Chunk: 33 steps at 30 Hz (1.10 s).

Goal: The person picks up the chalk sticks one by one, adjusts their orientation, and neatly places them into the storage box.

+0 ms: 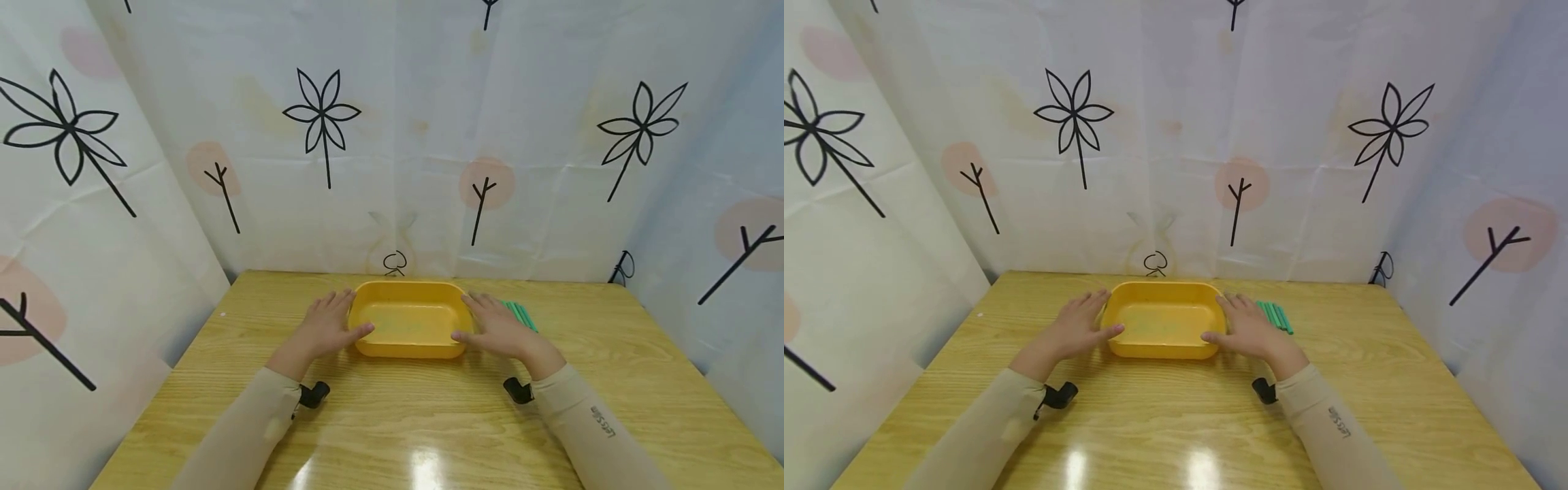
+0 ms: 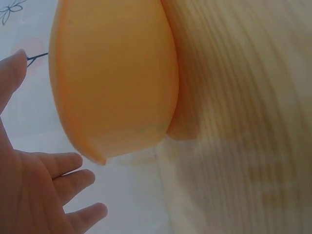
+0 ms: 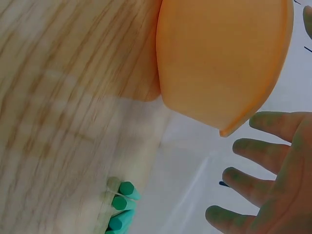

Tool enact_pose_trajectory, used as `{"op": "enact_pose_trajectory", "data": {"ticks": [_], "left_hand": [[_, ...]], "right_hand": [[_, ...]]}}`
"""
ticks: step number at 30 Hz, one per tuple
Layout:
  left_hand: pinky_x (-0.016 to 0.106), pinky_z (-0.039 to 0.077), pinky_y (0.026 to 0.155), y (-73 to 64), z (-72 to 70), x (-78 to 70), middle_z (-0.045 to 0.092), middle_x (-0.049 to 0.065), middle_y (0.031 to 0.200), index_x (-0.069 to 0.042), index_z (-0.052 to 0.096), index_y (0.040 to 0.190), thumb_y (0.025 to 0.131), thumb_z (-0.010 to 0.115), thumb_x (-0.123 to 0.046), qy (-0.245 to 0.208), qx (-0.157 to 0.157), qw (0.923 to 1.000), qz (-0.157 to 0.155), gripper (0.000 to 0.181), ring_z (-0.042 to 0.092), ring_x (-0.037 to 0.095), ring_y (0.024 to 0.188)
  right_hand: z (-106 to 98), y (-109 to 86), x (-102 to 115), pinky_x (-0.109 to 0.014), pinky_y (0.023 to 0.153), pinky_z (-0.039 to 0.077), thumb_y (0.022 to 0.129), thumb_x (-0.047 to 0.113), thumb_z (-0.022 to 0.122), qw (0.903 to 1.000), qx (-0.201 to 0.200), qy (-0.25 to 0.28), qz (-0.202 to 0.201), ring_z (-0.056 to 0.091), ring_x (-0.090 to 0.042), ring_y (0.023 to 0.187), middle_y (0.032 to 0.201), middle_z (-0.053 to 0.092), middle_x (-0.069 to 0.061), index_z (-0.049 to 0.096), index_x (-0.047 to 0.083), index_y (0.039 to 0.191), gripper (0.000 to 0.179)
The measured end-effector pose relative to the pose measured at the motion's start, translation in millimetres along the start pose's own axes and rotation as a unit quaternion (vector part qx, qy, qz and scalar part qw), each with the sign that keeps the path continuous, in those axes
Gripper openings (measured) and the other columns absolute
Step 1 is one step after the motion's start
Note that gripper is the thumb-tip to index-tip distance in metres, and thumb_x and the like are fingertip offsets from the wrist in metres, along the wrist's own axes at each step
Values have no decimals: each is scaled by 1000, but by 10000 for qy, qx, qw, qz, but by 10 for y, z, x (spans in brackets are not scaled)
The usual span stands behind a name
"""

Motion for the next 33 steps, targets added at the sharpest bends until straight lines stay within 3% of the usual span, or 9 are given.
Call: {"op": "enact_pose_trajectory", "data": {"ticks": [10,33], "left_hand": [[64,13,117,23,103,-2,26,19,162,1,27,157,93,50,-72,99,184,9998,-75,100,21,46,148],[62,12,118,-4,113,14,26,16,163,-2,26,158,89,55,-73,-16,253,9997,-57,103,21,43,149]], "right_hand": [[33,0,8,-67,114,20,95,60,57,9996,83,-213,-141,22,-53,144,157,26,-32,31,-8,153,93],[30,12,-64,-67,113,21,94,62,58,9998,219,-23,12,21,-52,144,158,27,-30,30,-6,154,95]]}}
Point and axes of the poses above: each hand's wrist, its own y-axis towards the middle knuckle, its own z-axis out of the palm, x = y × z, the point moved 4 cm from there along y, towards the middle knuckle
